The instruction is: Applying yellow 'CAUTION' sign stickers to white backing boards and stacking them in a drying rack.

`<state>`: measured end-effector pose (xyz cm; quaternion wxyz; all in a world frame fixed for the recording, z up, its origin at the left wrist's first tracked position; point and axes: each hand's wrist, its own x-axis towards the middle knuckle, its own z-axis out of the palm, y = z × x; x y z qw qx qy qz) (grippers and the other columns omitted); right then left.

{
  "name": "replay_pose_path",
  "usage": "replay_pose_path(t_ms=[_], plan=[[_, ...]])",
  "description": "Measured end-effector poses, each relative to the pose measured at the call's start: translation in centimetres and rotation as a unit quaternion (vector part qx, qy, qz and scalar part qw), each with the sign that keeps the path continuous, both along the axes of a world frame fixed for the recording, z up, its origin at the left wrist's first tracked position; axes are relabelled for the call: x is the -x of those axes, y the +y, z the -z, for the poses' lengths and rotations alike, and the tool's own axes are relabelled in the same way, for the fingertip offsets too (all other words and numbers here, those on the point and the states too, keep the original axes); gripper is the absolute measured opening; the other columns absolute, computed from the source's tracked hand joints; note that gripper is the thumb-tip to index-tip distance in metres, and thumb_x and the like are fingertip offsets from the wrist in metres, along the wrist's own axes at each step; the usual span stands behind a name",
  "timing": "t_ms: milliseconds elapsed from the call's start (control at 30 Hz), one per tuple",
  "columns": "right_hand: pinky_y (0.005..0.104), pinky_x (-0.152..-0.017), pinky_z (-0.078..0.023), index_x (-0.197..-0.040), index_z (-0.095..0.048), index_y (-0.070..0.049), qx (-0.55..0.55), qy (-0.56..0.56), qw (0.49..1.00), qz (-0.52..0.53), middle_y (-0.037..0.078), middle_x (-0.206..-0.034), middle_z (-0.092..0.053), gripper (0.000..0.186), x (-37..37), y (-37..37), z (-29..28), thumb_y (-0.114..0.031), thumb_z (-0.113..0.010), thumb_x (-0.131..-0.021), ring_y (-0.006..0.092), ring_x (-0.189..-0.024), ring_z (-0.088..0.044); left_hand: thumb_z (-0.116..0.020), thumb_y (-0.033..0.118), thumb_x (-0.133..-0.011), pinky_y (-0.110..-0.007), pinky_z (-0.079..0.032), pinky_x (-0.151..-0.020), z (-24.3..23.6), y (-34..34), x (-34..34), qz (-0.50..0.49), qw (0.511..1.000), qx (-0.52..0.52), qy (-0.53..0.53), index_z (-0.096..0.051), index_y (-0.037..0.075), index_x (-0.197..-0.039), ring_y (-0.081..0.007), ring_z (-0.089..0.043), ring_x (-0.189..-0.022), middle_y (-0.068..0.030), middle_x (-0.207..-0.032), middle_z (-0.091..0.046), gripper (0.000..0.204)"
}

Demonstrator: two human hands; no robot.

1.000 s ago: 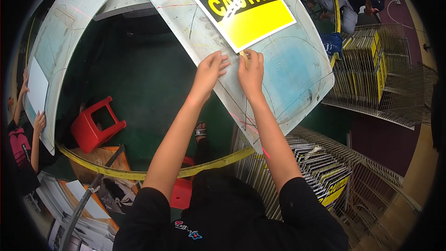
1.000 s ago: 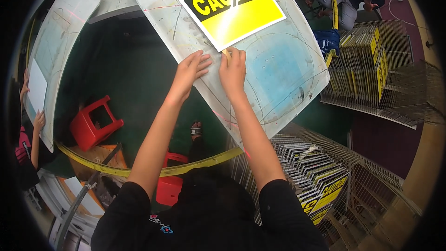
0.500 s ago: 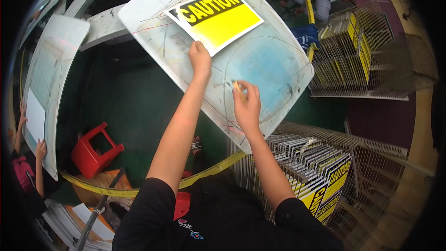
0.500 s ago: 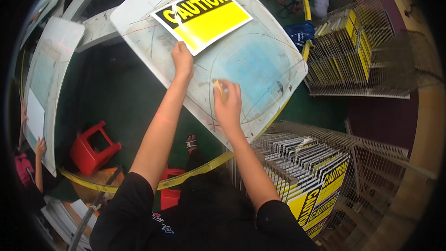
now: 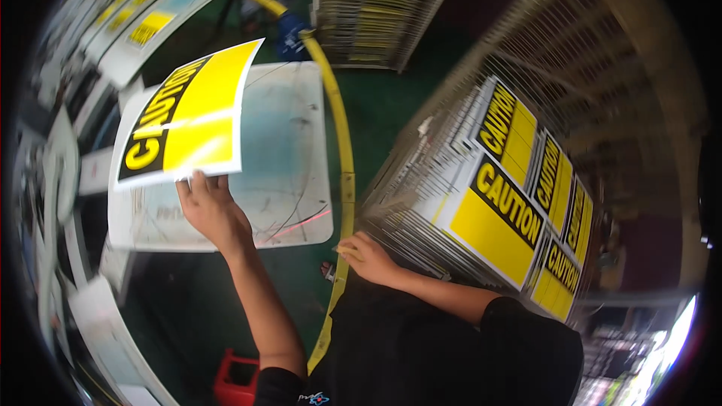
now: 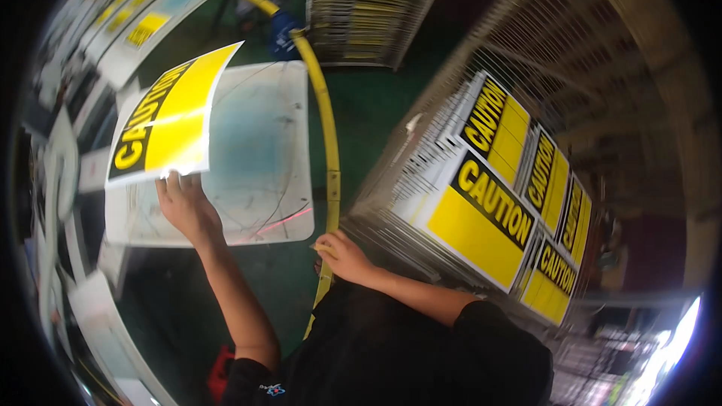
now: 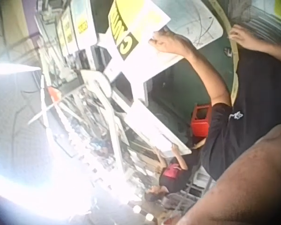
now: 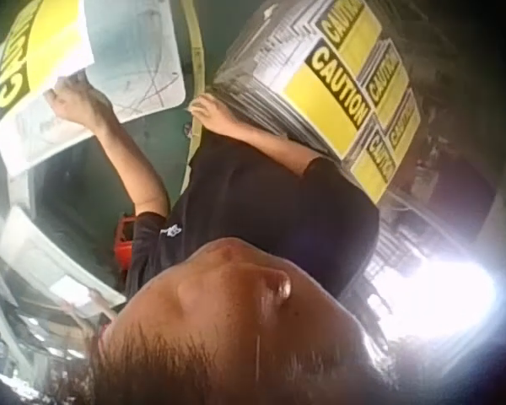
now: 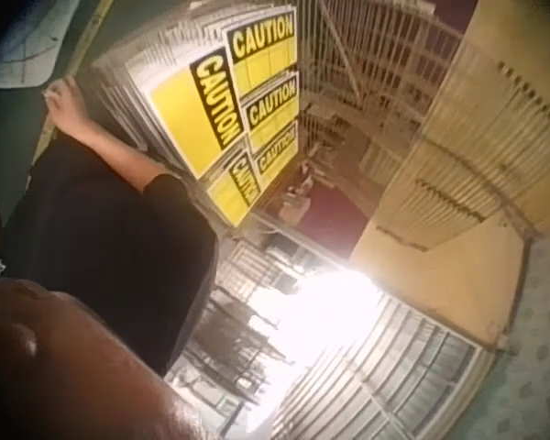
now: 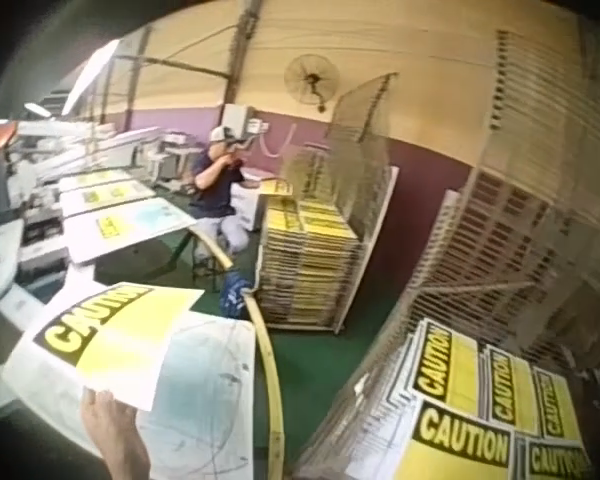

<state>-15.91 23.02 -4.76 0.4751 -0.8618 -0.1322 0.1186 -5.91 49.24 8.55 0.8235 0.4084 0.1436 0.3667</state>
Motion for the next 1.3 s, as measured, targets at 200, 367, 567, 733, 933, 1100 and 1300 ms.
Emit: replay_pose_path(t_ms=[200,367,567,733,933,1100,1300], plan=[[0.0417,-0.081,-0.05,-0.109,-0.059,-0.006,-0.025,0.015,0.999,0.041,0.015,-0.103,-0.055,0.021,4.1,-7.5,1.2,-0.017,-0.063,-0.091,0.0348,-0.095,-0.061,-0.053,-0.004,-0.089,-0.046,-0.049,-0.102,-4.3,-15.6,1.9,0.186,0.982,0.006,-0.044,-0.029,0.0,-0.144,-0.0286,-0.057,-0.117,-0.0187,-0.132,-0.05,0.06],[0.0409,-0.081,-0.05,-0.109,-0.058,-0.006,-0.078,0.0,0.995,0.055,0.014,-0.101,-0.055,0.021,6.6,-12.7,0.0,-0.018,-0.063,-0.092,0.0323,-0.094,-0.061,-0.055,-0.009,-0.084,-0.046,-0.054,-0.092,-5.3,-27.7,2.6,0.326,0.944,0.022,-0.039,-0.026,0.006,-0.145,-0.0266,-0.057,-0.113,-0.015,-0.13,-0.051,0.069],[0.0389,-0.082,-0.05,-0.109,-0.058,-0.006,-0.108,0.015,0.991,0.075,0.014,-0.102,-0.055,0.02,9.2,-18.0,-1.2,-0.018,-0.062,-0.093,0.0301,-0.092,-0.062,-0.056,-0.009,-0.087,-0.042,-0.057,-0.09,-3.7,-40.1,1.6,0.495,0.865,0.078,-0.035,-0.026,0.014,-0.144,-0.0262,-0.061,-0.11,-0.0134,-0.128,-0.053,0.069],[0.0389,-0.083,-0.051,-0.11,-0.058,-0.006,-0.119,0.069,0.987,0.079,0.015,-0.104,-0.056,0.022,10.8,-21.7,-1.7,-0.02,-0.061,-0.094,0.0301,-0.092,-0.062,-0.05,-0.011,-0.091,-0.043,-0.055,-0.096,0.9,-48.2,-0.2,0.587,0.804,0.099,-0.01,-0.026,0.014,-0.143,-0.0221,-0.059,-0.112,-0.0095,-0.128,-0.053,0.063],[0.0393,-0.08,-0.05,-0.109,-0.059,-0.006,-0.106,0.025,0.99,0.084,0.015,-0.099,-0.059,0.025,12.1,-24.8,-0.8,-0.024,-0.06,-0.092,0.0299,-0.091,-0.062,-0.046,-0.012,-0.092,-0.045,-0.055,-0.099,3.4,-54.3,-0.2,0.612,0.782,0.104,0.059,-0.027,0.012,-0.134,-0.027,-0.06,-0.113,-0.0141,-0.126,-0.053,0.053],[0.0384,-0.082,-0.048,-0.104,-0.059,-0.004,-0.125,0.056,0.989,0.047,0.013,-0.092,-0.061,0.022,13.0,-26.1,-1.3,-0.022,-0.06,-0.092,0.0279,-0.09,-0.061,-0.047,-0.012,-0.092,-0.046,-0.054,-0.1,4.1,-55.8,-0.1,0.625,0.768,0.116,0.074,-0.025,0.011,-0.134,-0.0295,-0.06,-0.115,-0.0157,-0.128,-0.051,0.052],[0.0373,-0.084,-0.049,-0.111,-0.06,-0.008,-0.105,0.06,0.993,-0.002,0.012,-0.099,-0.058,0.026,13.2,-26.1,-0.2,-0.024,-0.062,-0.091,0.0276,-0.094,-0.062,-0.046,-0.014,-0.092,-0.045,-0.053,-0.101,3.8,-57.0,-1.0,0.62,0.775,0.113,0.046,-0.024,0.007,-0.137,-0.0331,-0.058,-0.119,-0.0198,-0.131,-0.05,0.055]])
